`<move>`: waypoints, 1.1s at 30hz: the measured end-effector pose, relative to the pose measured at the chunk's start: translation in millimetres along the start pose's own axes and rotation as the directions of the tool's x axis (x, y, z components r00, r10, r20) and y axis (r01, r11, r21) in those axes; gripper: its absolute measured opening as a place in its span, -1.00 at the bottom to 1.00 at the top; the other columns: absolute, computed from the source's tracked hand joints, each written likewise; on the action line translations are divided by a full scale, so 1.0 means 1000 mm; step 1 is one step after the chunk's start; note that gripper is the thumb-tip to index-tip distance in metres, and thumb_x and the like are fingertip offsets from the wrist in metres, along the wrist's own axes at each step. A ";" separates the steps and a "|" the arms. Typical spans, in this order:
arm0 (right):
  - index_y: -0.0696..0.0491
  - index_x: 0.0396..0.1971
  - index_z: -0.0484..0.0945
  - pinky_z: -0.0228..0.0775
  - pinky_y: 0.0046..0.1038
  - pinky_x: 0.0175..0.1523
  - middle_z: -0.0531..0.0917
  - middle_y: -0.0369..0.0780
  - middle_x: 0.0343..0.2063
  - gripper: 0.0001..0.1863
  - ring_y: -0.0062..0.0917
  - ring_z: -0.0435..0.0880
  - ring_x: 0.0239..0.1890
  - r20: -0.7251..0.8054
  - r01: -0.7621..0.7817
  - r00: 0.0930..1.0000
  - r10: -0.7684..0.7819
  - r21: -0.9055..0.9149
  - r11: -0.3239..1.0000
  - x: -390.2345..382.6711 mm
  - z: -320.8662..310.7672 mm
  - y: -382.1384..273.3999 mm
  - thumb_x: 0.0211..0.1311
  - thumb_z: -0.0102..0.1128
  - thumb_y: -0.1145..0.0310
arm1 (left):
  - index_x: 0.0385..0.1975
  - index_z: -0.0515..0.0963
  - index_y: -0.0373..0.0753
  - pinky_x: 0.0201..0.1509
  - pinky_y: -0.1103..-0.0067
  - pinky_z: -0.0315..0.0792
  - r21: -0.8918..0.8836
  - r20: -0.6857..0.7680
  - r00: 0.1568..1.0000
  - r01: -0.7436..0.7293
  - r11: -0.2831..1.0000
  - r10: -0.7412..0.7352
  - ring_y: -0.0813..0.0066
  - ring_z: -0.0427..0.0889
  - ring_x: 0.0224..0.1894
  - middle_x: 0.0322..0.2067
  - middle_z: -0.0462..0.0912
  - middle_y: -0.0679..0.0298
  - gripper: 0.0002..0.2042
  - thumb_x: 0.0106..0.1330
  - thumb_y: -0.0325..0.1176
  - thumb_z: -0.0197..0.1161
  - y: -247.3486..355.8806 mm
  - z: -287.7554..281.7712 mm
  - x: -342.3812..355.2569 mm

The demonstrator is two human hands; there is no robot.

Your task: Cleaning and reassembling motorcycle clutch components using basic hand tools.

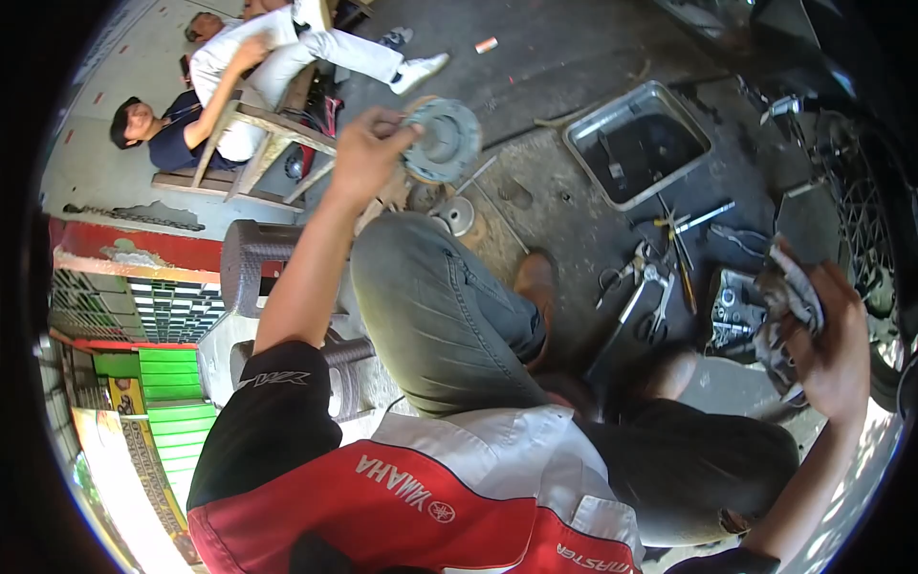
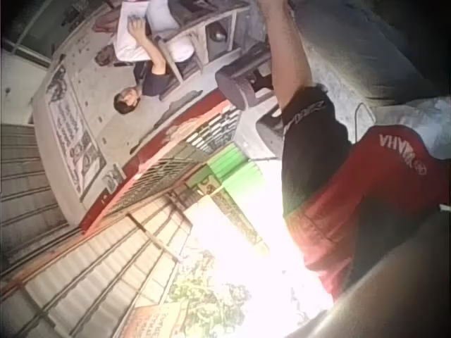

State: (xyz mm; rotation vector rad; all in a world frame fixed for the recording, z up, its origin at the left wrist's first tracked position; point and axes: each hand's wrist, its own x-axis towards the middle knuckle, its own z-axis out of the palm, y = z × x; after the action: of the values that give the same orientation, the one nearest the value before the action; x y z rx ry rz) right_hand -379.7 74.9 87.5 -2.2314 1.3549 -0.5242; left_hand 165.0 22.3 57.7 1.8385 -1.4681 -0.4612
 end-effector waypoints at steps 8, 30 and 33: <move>0.29 0.03 0.52 0.40 -0.29 0.05 0.55 -0.01 -0.19 -0.52 -0.13 0.55 -0.17 -0.039 -0.080 0.997 0.073 -0.226 0.971 -0.006 0.006 0.024 0.05 0.10 0.47 | -0.35 0.68 -0.35 -0.25 0.40 0.55 0.232 -0.155 0.917 0.394 0.889 -0.366 0.30 0.69 -0.38 -0.40 0.73 0.15 -0.64 0.11 -0.13 0.52 -0.157 0.005 -0.052; 0.22 0.23 0.43 0.41 -0.33 0.13 0.63 -0.06 -0.04 -0.46 -0.32 0.58 -0.05 0.185 -0.382 0.895 0.407 -0.156 0.911 0.048 0.035 0.086 0.27 0.13 0.31 | 0.12 0.51 -0.34 -0.27 0.54 0.68 -0.590 0.229 0.439 0.773 0.235 -0.869 0.41 0.69 -0.23 -0.11 0.66 0.15 -0.58 0.37 -0.24 0.33 -0.386 0.183 -0.160; 0.22 0.20 0.44 0.41 -0.34 0.13 0.64 -0.05 -0.06 -0.48 -0.31 0.60 -0.08 0.158 -0.392 0.896 0.415 -0.157 0.907 0.053 0.042 0.081 0.23 0.09 0.41 | 0.15 0.49 -0.43 -0.23 0.53 0.68 -0.470 0.243 0.523 0.800 0.373 -0.817 0.39 0.71 -0.20 -0.07 0.65 0.14 -0.54 0.34 -0.30 0.33 -0.391 0.174 -0.148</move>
State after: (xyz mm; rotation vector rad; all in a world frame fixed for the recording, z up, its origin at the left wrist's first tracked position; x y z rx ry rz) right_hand -391.8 3.8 11.0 -1.9456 1.7231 -0.0813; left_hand 273.7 140.4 -366.0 1.9385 -0.1732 -1.1831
